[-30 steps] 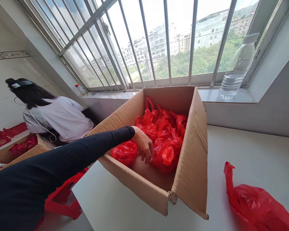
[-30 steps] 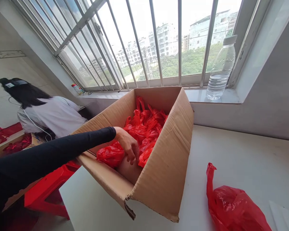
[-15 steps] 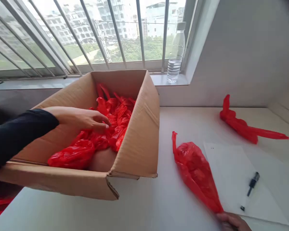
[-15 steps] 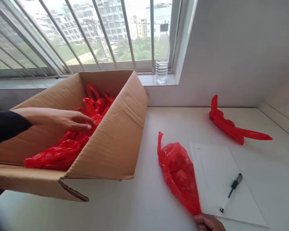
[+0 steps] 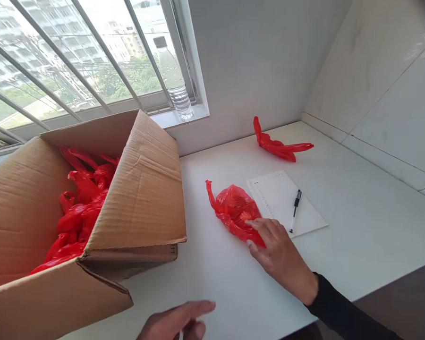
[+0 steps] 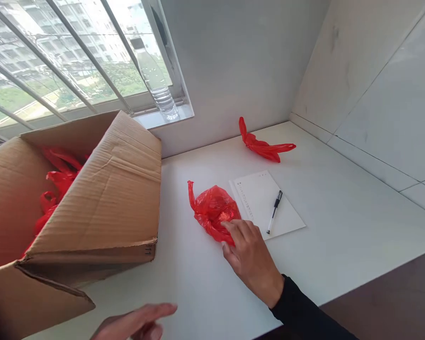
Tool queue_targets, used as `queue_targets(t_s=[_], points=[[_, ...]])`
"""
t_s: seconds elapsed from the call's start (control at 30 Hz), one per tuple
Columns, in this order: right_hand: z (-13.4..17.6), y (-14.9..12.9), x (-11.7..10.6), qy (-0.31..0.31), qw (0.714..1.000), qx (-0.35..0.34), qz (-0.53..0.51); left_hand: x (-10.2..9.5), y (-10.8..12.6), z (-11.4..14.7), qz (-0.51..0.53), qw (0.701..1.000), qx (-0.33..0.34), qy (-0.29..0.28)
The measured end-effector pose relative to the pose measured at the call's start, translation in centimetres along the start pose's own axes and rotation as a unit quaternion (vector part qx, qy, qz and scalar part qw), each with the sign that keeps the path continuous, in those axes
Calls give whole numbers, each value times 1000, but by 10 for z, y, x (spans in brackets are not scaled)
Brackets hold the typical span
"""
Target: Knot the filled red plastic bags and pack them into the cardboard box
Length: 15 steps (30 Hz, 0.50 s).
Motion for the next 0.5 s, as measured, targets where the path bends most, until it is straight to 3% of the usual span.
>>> queue_targets(t_s=[0.07,0.13,0.23,0.33,0.43,0.5], points=[[-2,-8,12,-41,999,-19,2,26,-4,4,23,998,-37,-42],[4,-21,18,-55,998,-33,-21,47,0,-6,88,994,-61,-36],[18,-42,20,-90,989,-52,-104,69,17,-23,128,991,-30,-2],[20,-44,9,-83,981,-19,-172,77,26,-25,121,993,-9,0],[12,-30,-7,-36,991,-1,-131,74,26,-17,117,993,5,-23],[7,-24,-9,-38,995,-17,-89,71,25,-11,108,993,13,-37]])
Point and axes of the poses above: each hand's wrist, its own z-axis away from the middle knuckle, its own x-axis out of the palm, y = z × x, the point moved 6 cm from there along -z, towards the middle knuckle, and after that the axes turned 11 degrees about -x, right-handed, at the moved point
